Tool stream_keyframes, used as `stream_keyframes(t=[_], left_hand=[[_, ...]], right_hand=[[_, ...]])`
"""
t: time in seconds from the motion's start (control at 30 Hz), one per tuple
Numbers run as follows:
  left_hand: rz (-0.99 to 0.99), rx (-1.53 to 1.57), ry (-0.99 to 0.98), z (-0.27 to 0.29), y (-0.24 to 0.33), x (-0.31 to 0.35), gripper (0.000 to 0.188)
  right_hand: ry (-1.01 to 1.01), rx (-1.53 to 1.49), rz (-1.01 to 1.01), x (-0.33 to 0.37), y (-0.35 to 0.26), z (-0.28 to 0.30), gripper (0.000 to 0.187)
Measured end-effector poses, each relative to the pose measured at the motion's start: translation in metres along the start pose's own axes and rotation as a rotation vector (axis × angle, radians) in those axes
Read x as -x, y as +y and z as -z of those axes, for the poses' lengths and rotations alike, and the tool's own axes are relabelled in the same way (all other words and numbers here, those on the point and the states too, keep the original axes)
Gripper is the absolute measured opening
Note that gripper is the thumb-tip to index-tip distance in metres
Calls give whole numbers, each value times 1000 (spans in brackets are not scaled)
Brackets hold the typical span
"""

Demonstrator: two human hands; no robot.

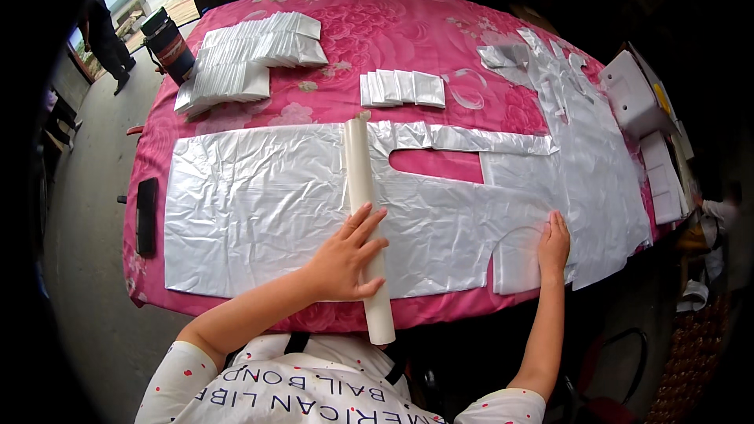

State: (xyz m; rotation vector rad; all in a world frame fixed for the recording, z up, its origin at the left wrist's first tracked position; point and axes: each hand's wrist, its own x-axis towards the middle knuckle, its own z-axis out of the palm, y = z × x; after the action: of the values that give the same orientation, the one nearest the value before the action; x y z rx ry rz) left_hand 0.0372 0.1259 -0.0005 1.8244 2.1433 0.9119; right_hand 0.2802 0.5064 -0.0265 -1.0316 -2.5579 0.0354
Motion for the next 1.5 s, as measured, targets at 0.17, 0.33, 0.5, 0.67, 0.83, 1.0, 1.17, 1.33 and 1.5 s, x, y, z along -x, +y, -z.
stream_keyframes(t=[0.17,0.33,0.5,0.67,0.83,1.0,1.17,1.33,1.5], left_hand=[[-18,-11,-38,2,5,-2,54],[-33,-36,0,3,6,-1,55],[332,890,206,7,21,8,37],[752,1234,-95,56,-15,40,19],[1006,1033,8,119,-85,132,15],[1059,877,-47,159,-102,160,11],[1012,209,-117,184,-107,165,23],[599,-760,-212,189,-58,113,47],[191,-106,32,106,-23,55,49]], right_hand=[[105,192,-43,4,-4,13,16],[205,-235,4,17,-124,43,11],[-330,-923,230,72,-271,64,19],[-519,-951,780,104,-317,76,34],[-212,-435,586,124,-294,77,34],[-681,-297,113,142,-281,75,46],[-807,-419,18,153,-279,70,48],[-834,-443,3,149,-276,70,46],[-886,-515,-69,147,-277,71,45]])
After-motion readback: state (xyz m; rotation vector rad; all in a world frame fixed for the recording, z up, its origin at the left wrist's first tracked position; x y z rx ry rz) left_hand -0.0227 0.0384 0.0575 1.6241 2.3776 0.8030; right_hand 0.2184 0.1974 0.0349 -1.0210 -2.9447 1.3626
